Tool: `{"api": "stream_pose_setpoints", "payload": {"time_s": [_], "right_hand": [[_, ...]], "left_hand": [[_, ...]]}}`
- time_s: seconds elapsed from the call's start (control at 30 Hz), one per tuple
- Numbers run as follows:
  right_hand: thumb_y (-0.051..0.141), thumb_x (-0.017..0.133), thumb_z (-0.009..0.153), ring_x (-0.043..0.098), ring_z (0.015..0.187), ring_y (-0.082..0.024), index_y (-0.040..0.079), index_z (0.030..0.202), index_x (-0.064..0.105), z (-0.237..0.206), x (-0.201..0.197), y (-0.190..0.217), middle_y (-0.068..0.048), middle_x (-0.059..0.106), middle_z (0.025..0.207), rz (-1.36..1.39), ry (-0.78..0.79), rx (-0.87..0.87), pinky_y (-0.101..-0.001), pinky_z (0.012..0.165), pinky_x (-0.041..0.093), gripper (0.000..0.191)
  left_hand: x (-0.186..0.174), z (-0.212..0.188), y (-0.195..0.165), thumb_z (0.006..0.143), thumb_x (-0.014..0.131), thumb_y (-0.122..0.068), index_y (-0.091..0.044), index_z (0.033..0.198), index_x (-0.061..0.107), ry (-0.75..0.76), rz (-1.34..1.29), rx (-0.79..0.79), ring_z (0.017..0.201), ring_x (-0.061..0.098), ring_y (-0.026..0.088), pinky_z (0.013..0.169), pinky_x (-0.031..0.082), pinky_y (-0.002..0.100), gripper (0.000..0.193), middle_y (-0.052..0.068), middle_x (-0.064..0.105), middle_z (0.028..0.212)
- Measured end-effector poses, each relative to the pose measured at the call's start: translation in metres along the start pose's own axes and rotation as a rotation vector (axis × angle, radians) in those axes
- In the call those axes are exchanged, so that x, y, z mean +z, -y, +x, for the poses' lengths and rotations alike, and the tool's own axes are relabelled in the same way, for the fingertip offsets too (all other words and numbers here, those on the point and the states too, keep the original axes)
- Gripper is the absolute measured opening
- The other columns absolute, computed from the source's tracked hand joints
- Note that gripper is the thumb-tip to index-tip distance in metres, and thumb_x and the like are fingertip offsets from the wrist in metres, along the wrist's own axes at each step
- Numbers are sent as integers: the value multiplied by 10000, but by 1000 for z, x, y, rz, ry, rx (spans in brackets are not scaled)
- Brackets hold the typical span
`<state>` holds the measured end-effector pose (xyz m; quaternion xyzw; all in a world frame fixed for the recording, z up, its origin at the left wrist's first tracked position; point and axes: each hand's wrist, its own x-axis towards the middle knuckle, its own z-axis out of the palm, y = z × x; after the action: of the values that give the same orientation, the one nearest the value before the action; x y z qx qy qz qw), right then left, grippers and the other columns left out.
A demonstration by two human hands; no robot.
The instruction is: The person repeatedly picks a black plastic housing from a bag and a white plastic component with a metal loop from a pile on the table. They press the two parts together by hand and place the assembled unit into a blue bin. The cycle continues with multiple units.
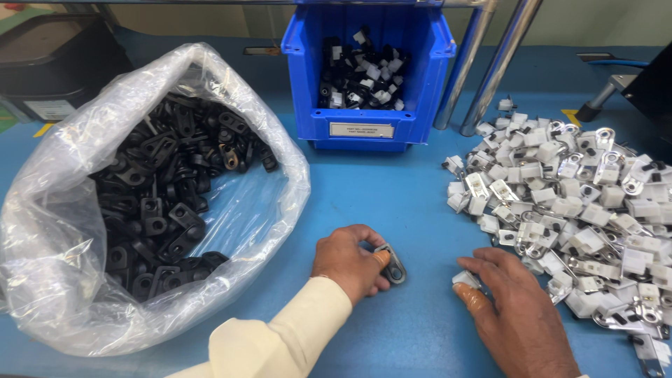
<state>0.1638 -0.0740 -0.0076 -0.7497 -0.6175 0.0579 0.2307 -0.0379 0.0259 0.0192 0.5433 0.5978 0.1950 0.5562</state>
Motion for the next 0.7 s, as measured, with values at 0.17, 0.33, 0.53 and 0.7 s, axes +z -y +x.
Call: {"api": "stream_pose_setpoints", "payload": {"time_s": [0.17, 0.33, 0.53, 0.7], "right_hand": [[366, 750, 835, 682, 1102, -183, 257, 1317, 684, 4, -9, 6, -12, 666, 1242, -75, 199, 108, -352, 945, 554, 498], [412, 681, 936, 668, 1115, -143, 310, 1386, 623, 0, -2, -1, 23, 701, 1139, -234, 217, 225, -336, 977, 560, 466], [414, 732, 822, 664, 1078, -218, 208, 1234, 716, 2, 5, -11, -38, 722, 1149, -182, -56, -127, -389, 847, 553, 460], [364, 763, 890, 714, 926, -206, 237, 1260, 720, 6, -1, 0, -36, 741, 968, -118, 9, 115, -364, 830, 579, 394]], "left_hand": [[-1, -18, -7, 879, 779, -181, -121, 1039, 748, -169, 470, 164, 887, 722, 226, 770, 573, 363, 173, 76, 757, 978], [-5, -15, -9, 849, 802, -150, -96, 1065, 689, -138, 365, 115, 885, 742, 224, 798, 611, 353, 249, 87, 737, 991], [3, -11, -1, 839, 799, -113, -83, 982, 719, -174, 294, 150, 835, 728, 188, 775, 621, 343, 166, 70, 730, 939], [9, -8, 1, 813, 821, -113, -79, 934, 731, -209, 233, 149, 786, 722, 182, 741, 618, 329, 154, 66, 727, 879]]}}
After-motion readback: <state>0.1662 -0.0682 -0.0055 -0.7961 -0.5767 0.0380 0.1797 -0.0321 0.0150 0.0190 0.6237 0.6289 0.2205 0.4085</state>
